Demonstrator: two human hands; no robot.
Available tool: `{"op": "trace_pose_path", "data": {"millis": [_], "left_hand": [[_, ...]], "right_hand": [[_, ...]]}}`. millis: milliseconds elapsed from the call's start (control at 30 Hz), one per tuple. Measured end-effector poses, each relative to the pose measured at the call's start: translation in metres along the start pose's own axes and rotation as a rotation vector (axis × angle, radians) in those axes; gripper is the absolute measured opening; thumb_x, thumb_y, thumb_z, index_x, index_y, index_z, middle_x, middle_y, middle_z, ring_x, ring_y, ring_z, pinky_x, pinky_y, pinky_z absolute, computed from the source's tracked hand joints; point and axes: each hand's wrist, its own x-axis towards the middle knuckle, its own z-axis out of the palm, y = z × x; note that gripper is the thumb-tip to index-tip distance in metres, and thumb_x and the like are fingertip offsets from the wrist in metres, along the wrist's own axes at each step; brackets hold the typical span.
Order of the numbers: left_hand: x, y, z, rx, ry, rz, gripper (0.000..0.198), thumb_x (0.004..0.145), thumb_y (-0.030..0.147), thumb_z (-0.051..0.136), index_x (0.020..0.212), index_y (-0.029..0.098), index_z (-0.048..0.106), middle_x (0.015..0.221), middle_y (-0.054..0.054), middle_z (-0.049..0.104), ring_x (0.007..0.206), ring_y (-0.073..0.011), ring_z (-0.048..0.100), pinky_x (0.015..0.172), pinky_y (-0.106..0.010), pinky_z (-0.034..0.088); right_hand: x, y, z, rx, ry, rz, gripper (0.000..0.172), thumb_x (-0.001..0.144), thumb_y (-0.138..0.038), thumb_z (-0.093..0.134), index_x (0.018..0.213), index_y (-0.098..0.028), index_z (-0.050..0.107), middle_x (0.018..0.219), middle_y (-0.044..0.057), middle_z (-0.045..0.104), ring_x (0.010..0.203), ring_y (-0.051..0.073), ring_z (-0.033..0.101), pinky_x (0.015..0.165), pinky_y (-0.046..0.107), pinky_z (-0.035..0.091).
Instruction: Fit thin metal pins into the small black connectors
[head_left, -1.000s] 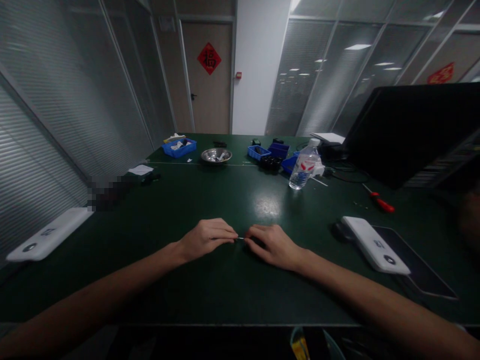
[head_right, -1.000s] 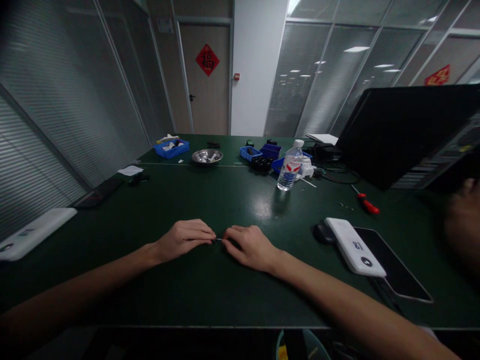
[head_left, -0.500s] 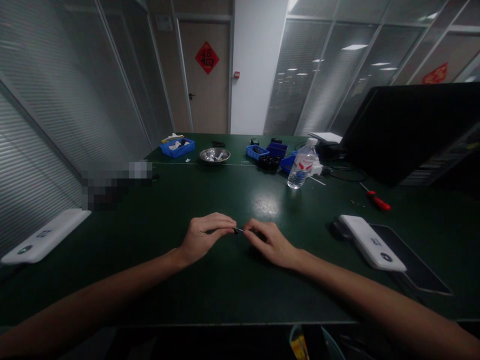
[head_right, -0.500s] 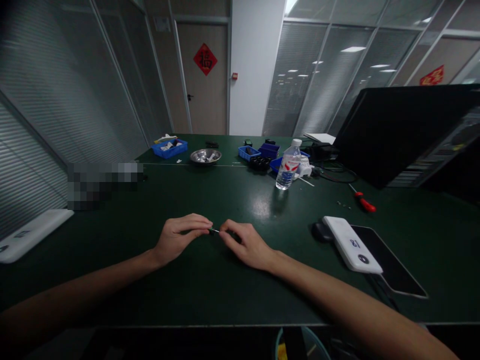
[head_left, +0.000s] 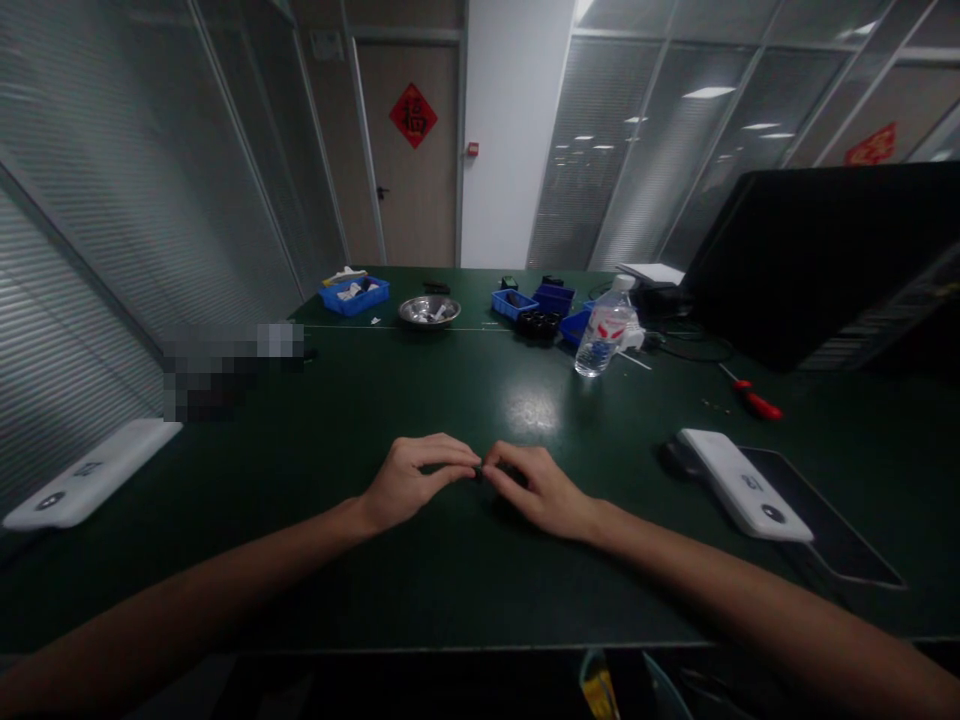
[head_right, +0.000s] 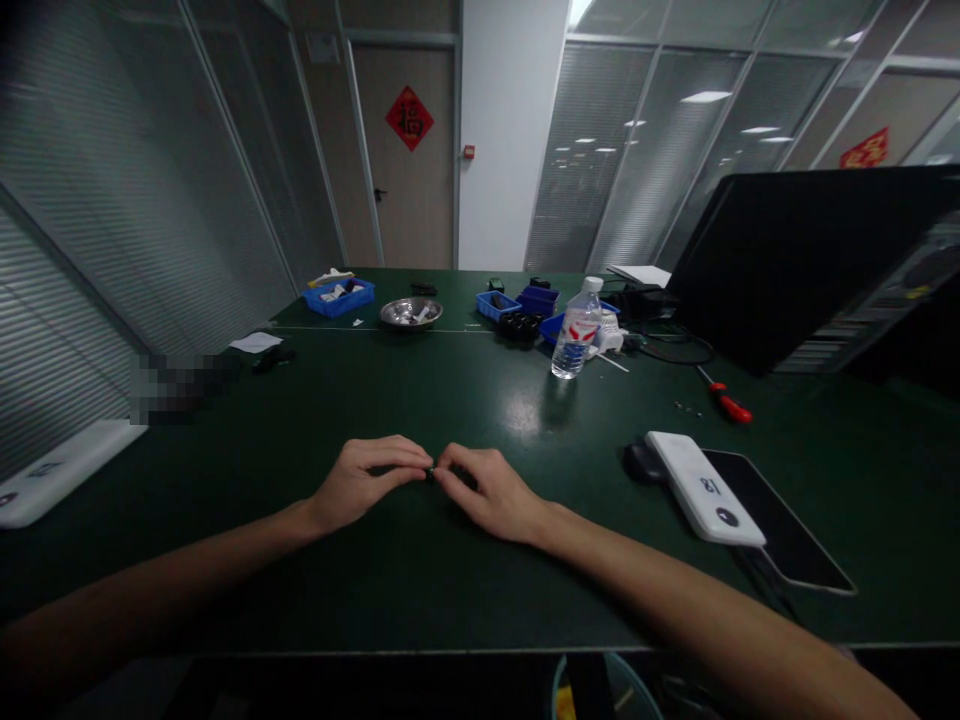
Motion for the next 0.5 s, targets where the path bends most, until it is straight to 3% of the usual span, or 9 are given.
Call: {"op": "trace_pose_path", "data": {"millis": [133, 333, 500], "left_hand": [[-0.0002, 0.0010, 0.0017, -0.003, -0.010, -0.007, 0.017, 0.094, 0.019, 0.071, 0.107, 0.019, 0.080, 0.106, -0.007, 0.078, 0.101, -0.0196, 0.073, 0.092, -0.034, 0.061], [0.0012, -0.0033, 0.0001, 0.024, -0.160, -0.098, 0.020, 0.093, 0.021, 0.071, 0.111, 0.022, 0.080, 0.107, -0.007, 0.077, 0.100, -0.0201, 0.072, 0.092, -0.034, 0.059], [0.0046, -0.0020, -0.0026, 0.007, -0.206, -0.174, 0.021, 0.094, 0.024, 0.070, 0.114, 0.023, 0.079, 0.111, -0.007, 0.073, 0.100, -0.0199, 0.070, 0.087, -0.032, 0.057]], "right_hand": [[0.0002, -0.0028, 0.0002, -0.024, 0.009, -0.009, 0.020, 0.107, -0.033, 0.048, 0.105, -0.018, 0.062, 0.084, 0.000, 0.062, 0.069, 0.012, 0.057, 0.065, 0.024, 0.042], [0.0000, -0.0010, -0.0027, -0.195, -0.066, -0.013, 0.019, 0.106, -0.030, 0.049, 0.113, -0.019, 0.063, 0.091, 0.003, 0.068, 0.071, 0.013, 0.060, 0.065, 0.024, 0.043], [0.0001, 0.0026, -0.0059, -0.252, -0.078, 0.004, 0.022, 0.107, -0.032, 0.047, 0.114, -0.019, 0.064, 0.094, 0.004, 0.069, 0.072, 0.014, 0.061, 0.065, 0.025, 0.043]]}}
